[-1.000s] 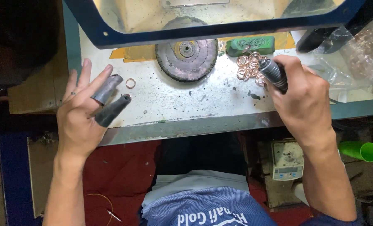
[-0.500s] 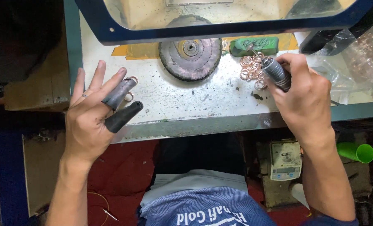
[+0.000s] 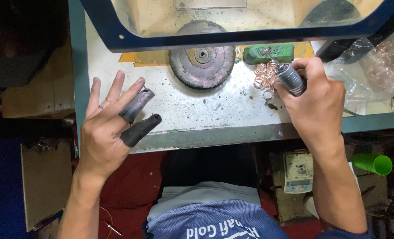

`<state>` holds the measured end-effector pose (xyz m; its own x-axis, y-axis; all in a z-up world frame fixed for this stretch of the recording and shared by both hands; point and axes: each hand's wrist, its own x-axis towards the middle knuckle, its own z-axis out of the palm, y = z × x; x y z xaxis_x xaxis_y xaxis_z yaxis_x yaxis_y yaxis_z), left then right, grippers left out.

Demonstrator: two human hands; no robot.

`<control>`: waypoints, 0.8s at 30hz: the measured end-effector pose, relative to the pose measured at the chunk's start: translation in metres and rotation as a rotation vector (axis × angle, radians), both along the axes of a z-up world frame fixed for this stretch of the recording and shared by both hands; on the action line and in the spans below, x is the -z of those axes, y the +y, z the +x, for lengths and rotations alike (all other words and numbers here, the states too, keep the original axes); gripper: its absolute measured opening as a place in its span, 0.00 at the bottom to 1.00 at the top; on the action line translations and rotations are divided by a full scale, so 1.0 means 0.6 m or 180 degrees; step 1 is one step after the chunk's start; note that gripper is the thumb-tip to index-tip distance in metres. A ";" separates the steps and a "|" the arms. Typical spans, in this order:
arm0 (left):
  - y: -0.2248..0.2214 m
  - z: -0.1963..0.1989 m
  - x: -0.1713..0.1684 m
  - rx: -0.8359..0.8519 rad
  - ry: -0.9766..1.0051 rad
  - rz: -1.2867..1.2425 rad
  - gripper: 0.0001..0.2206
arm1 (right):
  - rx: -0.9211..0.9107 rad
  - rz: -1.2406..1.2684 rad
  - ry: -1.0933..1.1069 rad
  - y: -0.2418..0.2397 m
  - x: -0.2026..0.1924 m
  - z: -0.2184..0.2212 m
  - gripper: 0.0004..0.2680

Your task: Polishing small metal rings using a rotary tool and a polishing wheel at a workbench.

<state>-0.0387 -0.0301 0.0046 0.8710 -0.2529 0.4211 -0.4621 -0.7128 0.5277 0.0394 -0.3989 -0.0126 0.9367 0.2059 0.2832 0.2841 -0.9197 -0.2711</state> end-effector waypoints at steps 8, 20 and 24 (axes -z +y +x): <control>-0.030 0.003 -0.005 0.0044 -0.0185 0.0228 0.21 | 0.0133 -0.0013 0.0159 0.007 -0.004 0.001 0.15; -0.107 0.038 -0.010 0.0242 -0.0051 0.0439 0.17 | -0.0565 0.0542 0.0326 0.057 -0.062 -0.033 0.09; -0.128 0.065 -0.014 0.0423 0.0329 0.0475 0.08 | -0.0707 0.0846 0.0645 0.102 -0.072 -0.031 0.06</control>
<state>0.0003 -0.1069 0.0127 0.8625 -0.4211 0.2806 -0.5060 -0.7230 0.4704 0.0209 -0.3376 0.0306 0.9200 0.3543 0.1679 0.3845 -0.7322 -0.5622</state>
